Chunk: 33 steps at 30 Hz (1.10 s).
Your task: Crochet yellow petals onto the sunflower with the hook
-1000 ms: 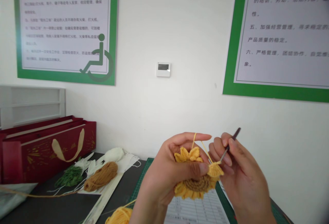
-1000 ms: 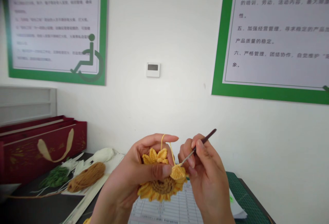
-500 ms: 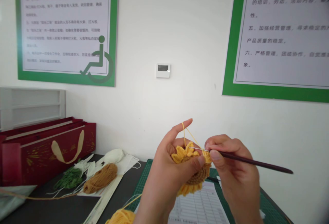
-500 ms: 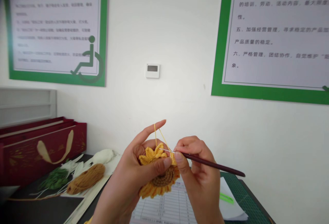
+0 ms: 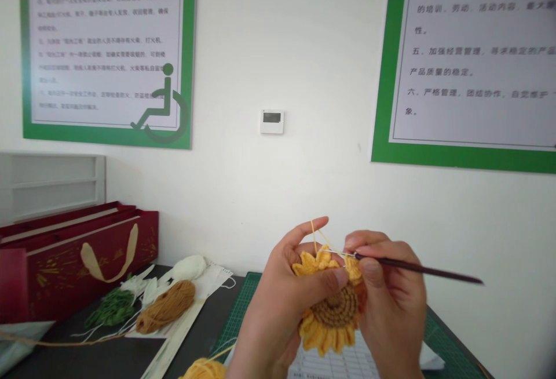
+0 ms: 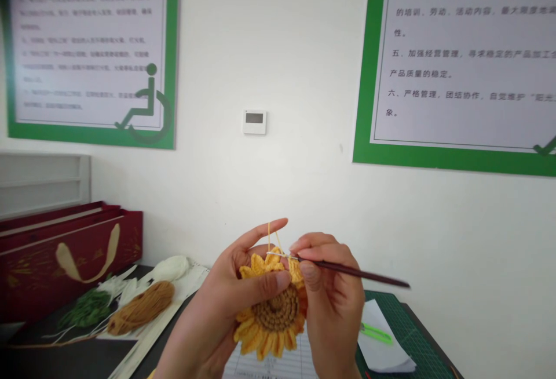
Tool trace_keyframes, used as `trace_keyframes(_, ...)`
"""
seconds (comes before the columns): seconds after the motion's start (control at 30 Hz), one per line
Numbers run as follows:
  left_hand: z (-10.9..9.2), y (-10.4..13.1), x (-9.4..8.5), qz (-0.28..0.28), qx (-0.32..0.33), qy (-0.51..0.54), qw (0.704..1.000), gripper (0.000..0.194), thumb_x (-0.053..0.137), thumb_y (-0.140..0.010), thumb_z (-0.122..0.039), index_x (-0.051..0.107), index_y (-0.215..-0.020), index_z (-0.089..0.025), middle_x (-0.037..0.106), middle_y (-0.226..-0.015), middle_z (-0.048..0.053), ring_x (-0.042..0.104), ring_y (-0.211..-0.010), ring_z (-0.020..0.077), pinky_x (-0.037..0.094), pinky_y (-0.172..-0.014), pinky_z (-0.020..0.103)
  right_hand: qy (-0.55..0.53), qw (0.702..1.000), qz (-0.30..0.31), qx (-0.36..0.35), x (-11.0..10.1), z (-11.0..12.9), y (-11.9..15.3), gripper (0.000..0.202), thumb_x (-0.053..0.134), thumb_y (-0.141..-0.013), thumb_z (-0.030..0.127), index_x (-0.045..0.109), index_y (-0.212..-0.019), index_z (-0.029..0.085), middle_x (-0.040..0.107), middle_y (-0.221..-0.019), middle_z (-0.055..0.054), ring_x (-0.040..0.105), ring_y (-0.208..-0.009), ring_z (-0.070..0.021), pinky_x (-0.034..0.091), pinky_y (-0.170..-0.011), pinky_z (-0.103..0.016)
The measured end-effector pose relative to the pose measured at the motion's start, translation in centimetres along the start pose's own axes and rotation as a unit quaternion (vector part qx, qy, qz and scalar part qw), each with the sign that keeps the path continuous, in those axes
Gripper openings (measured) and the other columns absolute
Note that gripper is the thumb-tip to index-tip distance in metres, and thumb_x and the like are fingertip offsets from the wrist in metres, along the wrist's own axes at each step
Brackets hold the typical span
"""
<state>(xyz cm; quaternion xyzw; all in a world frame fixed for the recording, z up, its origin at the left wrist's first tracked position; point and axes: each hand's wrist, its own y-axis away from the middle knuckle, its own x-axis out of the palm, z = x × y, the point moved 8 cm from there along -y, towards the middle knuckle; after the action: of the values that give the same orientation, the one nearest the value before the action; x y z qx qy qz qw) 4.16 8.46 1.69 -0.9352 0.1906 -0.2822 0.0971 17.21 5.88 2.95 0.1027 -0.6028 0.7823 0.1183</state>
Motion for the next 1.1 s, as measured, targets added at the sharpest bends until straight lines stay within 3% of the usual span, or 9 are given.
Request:
trace_keyframes(0.1,-1.0,0.1,-0.4,-0.019,0.036,-0.041,0.998,0.069,0.091,-0.064,-0.015,0.067,-0.128,-0.020,0.065,-0.075,-0.004,0.059,-0.064,0.0091,0.047,-0.065,0.024,-0.114,0.979,0.056,0.160,1.3,-2.3,0.2,0.012,0.061,-0.097,0.038,0.061,-0.093,0.027,0.068,-0.086,-0.001,0.065,-0.087,-0.0187,0.054,-0.077,-0.034)
trace_keyframes(0.2,-1.1,0.3,-0.4,-0.013,0.030,-0.048,0.998,0.058,0.089,-0.069,-0.018,0.069,-0.123,-0.020,0.066,-0.075,-0.003,0.062,-0.069,0.0115,0.048,-0.068,0.025,-0.121,0.971,0.058,0.197,0.8,-2.8,0.0,0.014,0.061,-0.097,0.040,0.060,-0.093,0.027,0.068,-0.082,0.000,0.063,-0.082,-0.0160,0.051,-0.077,-0.030)
trace_keyframes(0.47,-1.0,0.1,-0.7,-0.008,0.029,-0.080,0.996,0.051,0.084,-0.074,-0.020,0.069,-0.122,-0.018,0.074,-0.089,0.006,0.065,-0.076,0.0160,0.048,-0.073,0.030,-0.040,0.987,0.062,0.140,-0.9,-2.1,-0.9,0.011,0.061,-0.098,0.036,0.061,-0.096,0.025,0.071,-0.084,0.001,0.063,-0.084,-0.0141,0.047,-0.081,-0.027)
trace_keyframes(0.83,-0.7,-0.1,-0.7,0.008,0.010,-0.083,0.996,0.046,0.086,-0.074,-0.021,0.071,-0.117,-0.015,0.077,-0.089,0.007,0.066,-0.076,0.0156,0.050,-0.075,0.031,-0.032,0.986,0.144,0.077,-1.0,-0.6,-1.6,0.009,0.055,-0.101,0.032,0.060,-0.101,0.024,0.071,-0.085,-0.001,0.066,-0.082,-0.0168,0.050,-0.075,-0.031)
trace_keyframes(1.1,-0.6,-0.2,-0.9,-0.001,0.010,-0.086,0.996,0.046,0.086,-0.073,-0.021,0.071,-0.115,-0.015,0.077,-0.088,0.007,0.067,-0.075,0.0156,0.050,-0.074,0.030,0.019,0.980,0.194,-0.030,-0.5,1.8,-1.9,0.010,0.054,-0.101,0.017,0.062,-0.105,0.021,0.073,-0.091,-0.004,0.067,-0.086,-0.0205,0.053,-0.075,-0.039)
